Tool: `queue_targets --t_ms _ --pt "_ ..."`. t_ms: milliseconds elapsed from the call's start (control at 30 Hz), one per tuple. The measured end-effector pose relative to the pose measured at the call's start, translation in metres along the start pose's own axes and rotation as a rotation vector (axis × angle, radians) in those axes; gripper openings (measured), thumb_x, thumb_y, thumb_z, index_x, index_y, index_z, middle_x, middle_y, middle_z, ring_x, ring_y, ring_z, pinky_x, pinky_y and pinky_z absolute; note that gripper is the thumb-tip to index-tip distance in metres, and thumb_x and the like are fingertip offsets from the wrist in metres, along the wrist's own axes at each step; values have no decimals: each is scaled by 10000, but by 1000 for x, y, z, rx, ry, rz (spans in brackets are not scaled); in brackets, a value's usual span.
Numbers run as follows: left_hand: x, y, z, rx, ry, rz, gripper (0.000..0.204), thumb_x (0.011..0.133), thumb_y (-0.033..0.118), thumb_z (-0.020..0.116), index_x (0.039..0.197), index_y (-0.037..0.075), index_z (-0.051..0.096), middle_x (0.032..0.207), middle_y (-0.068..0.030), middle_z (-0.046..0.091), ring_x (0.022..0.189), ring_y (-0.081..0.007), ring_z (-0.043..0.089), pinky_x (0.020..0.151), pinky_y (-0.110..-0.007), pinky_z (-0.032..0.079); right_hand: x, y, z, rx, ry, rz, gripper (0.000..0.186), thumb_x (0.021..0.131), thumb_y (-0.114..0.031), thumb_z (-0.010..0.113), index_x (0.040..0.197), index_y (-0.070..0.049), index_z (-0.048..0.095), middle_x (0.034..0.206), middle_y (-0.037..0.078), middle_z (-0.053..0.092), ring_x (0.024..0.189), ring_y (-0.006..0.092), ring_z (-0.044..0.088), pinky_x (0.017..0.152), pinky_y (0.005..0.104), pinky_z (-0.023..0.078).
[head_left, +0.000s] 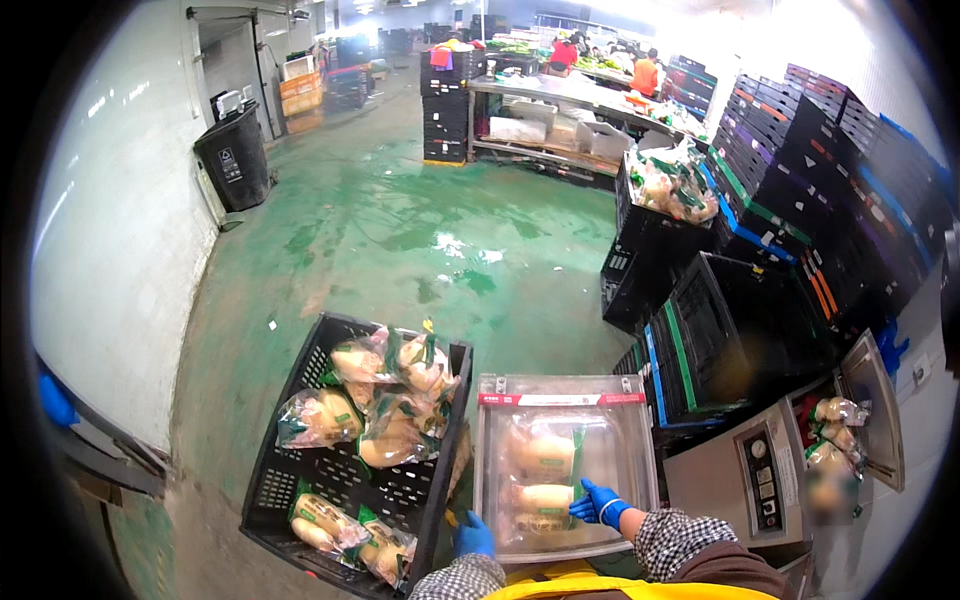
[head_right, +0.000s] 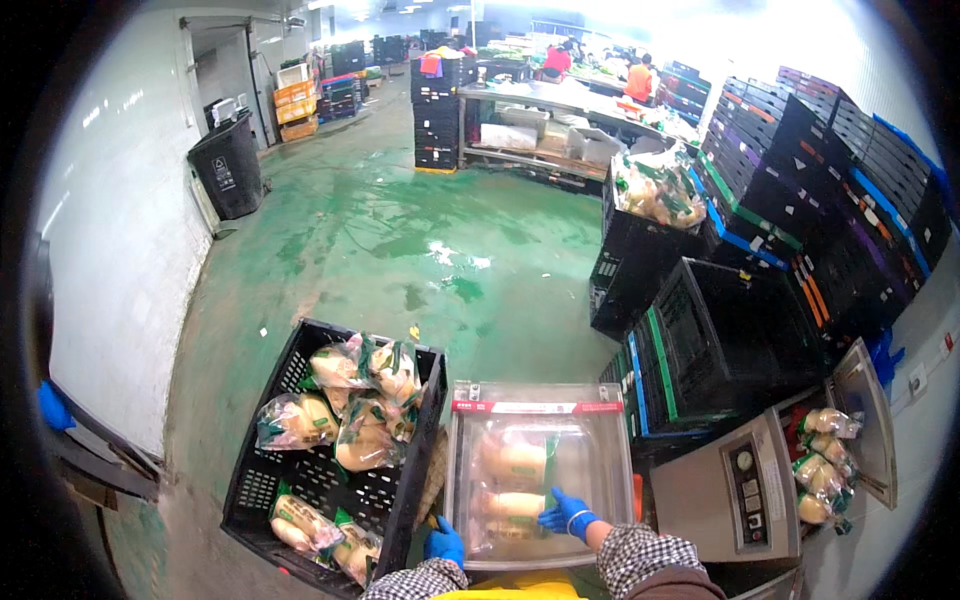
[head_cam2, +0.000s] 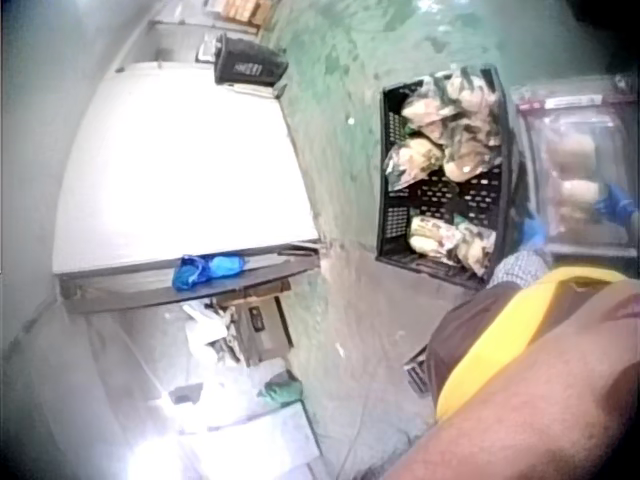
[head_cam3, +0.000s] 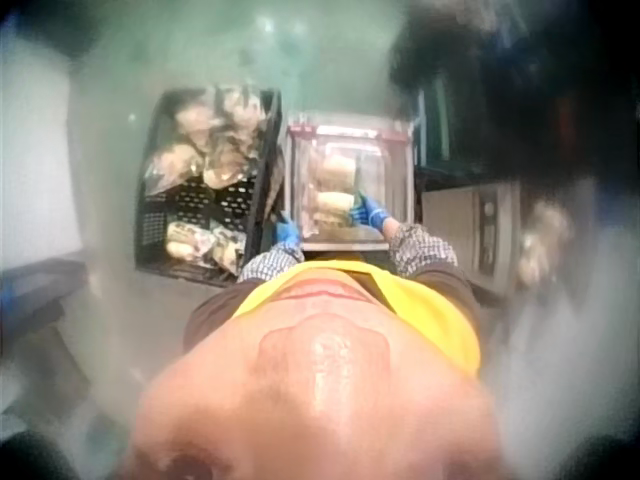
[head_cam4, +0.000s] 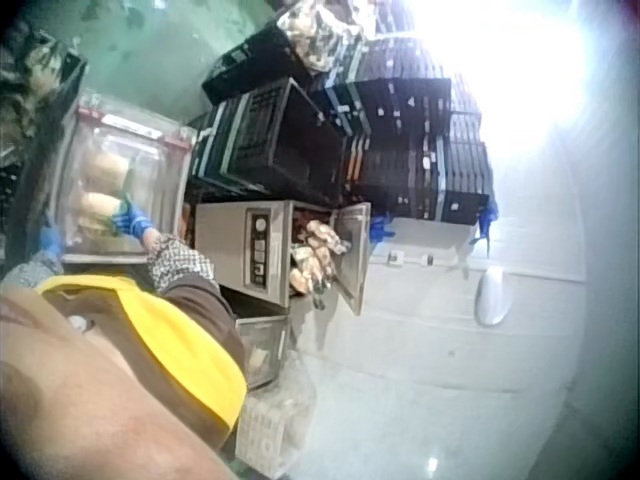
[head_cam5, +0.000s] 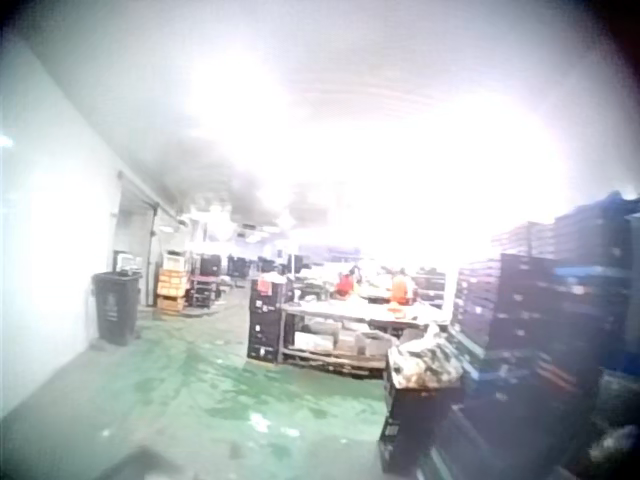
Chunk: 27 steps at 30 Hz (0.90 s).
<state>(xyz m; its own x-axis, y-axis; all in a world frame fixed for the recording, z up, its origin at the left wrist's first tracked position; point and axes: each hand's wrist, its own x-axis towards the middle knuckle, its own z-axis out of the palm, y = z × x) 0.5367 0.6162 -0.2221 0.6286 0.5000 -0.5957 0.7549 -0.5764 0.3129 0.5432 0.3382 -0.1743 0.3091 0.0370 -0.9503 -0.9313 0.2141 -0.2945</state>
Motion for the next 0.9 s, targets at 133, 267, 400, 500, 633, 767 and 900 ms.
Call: queue_targets --t_ms 133,267,400,500,633,767,900 --pt "4 -1 -1 -38 -54 -30 631 882 481 300 995 -72 582 1029 -281 563 966 -389 552 833 -457 433 -7 -4 9 -7 63 2 791 806 -689 310 863 30 635 783 145 662 546 203 591 506 285 445" --pt "4 0 -1 -60 -89 -19 628 883 476 298 992 -72 583 1031 -286 562 957 -392 555 830 -461 436 -1 -2 6 -5 99 -13 822 804 -702 279 802 33 645 749 153 660 532 207 594 484 279 438" --pt "5 -1 1 -34 -60 -4 621 887 468 294 948 -68 600 984 -279 580 928 -392 566 813 -468 439 4 0 6 -15 117 -15 838 802 -710 262 796 33 648 739 154 660 539 216 600 483 289 438" --pt "7 -4 5 -10 -24 3 622 889 470 287 921 -61 609 945 -269 594 905 -390 576 797 -470 444 3 0 6 -20 108 4 844 798 -718 251 802 25 651 748 150 662 538 214 598 488 291 439" --pt "-3 4 -6 22 -35 -25 628 888 483 280 916 -51 612 924 -260 602 896 -387 581 787 -467 448 -2 -2 8 -33 110 -9 863 792 -729 227 824 21 652 774 146 664 551 210 597 506 297 442" --pt "-9 10 -10 36 -39 -38 634 885 496 277 930 -42 608 925 -260 603 897 -385 581 786 -466 448 9 4 0 -30 91 5 879 789 -734 216 849 30 647 787 148 663 559 207 596 511 299 442" --pt "4 0 2 32 -31 -35 625 889 487 276 913 -37 616 921 -262 603 888 -385 583 787 -467 447 -3 -4 9 -33 84 12 882 790 -733 209 844 29 649 773 146 663 542 203 588 499 290 438"
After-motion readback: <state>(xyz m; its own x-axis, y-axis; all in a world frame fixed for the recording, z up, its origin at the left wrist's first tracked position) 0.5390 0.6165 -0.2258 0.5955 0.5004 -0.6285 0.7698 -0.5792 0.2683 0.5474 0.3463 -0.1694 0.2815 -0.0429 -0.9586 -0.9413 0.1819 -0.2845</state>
